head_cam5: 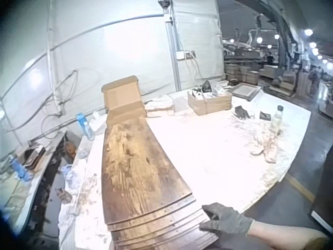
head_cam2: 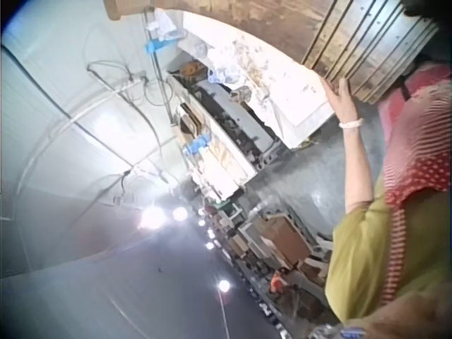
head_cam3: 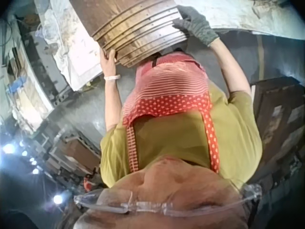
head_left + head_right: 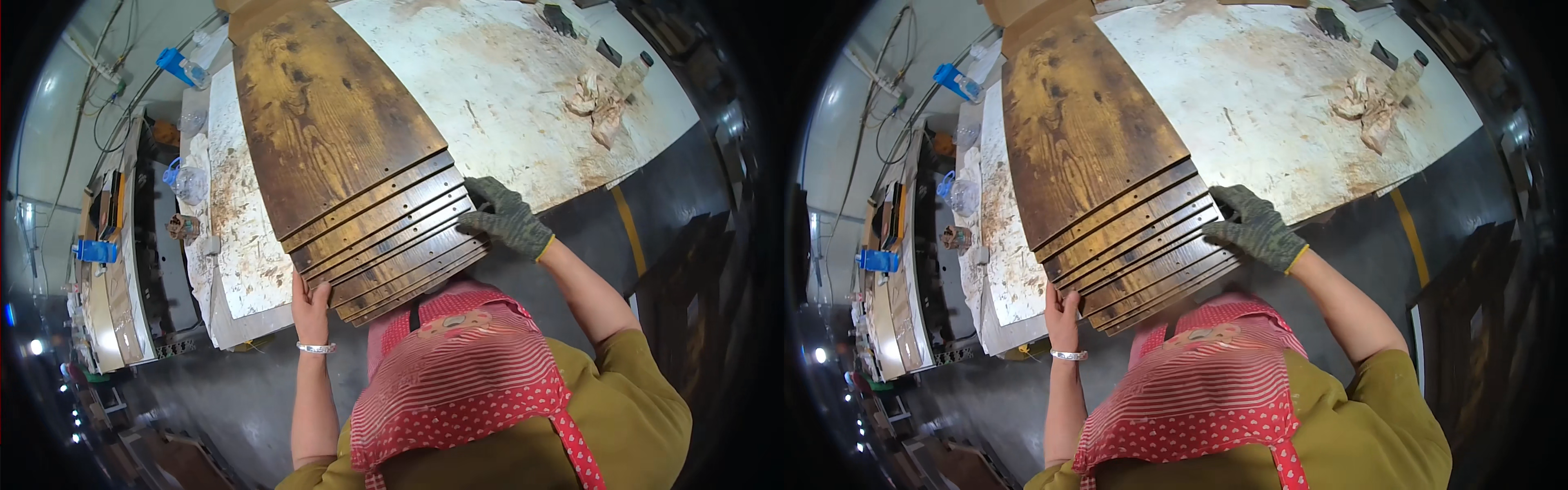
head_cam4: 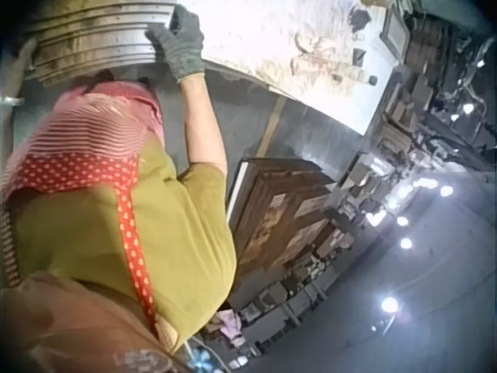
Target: The person spreads out wooden panels on a table, rubs their edges and surfaces with a sanding block, wipes the panels down with a cloth, and stacks them together.
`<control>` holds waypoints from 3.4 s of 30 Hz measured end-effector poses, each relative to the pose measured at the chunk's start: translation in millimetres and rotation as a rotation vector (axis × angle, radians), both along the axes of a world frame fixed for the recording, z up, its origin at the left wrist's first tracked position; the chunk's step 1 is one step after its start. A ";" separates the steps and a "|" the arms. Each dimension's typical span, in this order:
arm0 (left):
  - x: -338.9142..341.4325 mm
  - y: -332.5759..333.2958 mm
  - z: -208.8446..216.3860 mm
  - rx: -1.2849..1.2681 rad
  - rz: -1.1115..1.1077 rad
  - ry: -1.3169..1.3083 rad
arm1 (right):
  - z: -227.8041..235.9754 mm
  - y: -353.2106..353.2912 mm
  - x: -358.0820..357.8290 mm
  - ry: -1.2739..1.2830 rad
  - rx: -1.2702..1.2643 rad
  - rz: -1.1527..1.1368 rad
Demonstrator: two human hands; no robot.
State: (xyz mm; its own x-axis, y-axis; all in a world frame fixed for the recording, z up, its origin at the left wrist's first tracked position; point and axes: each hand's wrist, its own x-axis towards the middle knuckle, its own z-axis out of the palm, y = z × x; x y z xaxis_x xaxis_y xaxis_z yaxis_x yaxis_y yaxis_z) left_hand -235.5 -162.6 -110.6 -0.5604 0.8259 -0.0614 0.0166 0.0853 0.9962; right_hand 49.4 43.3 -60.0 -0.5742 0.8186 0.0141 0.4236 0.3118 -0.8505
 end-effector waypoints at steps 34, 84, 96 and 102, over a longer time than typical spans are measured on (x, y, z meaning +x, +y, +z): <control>36.8 -23.5 -35.6 -0.266 0.106 0.467 | -42.0 -28.6 21.6 -0.332 0.507 0.110; -3.5 34.6 -38.5 0.064 0.069 0.295 | -47.0 43.0 1.2 -0.101 0.185 0.060; -5.0 22.9 -63.7 0.065 0.186 0.201 | -45.4 92.3 96.6 0.525 -0.558 -0.232; -7.4 11.8 -57.7 -0.041 0.265 -0.153 | -38.8 115.3 107.3 0.485 -0.598 -0.308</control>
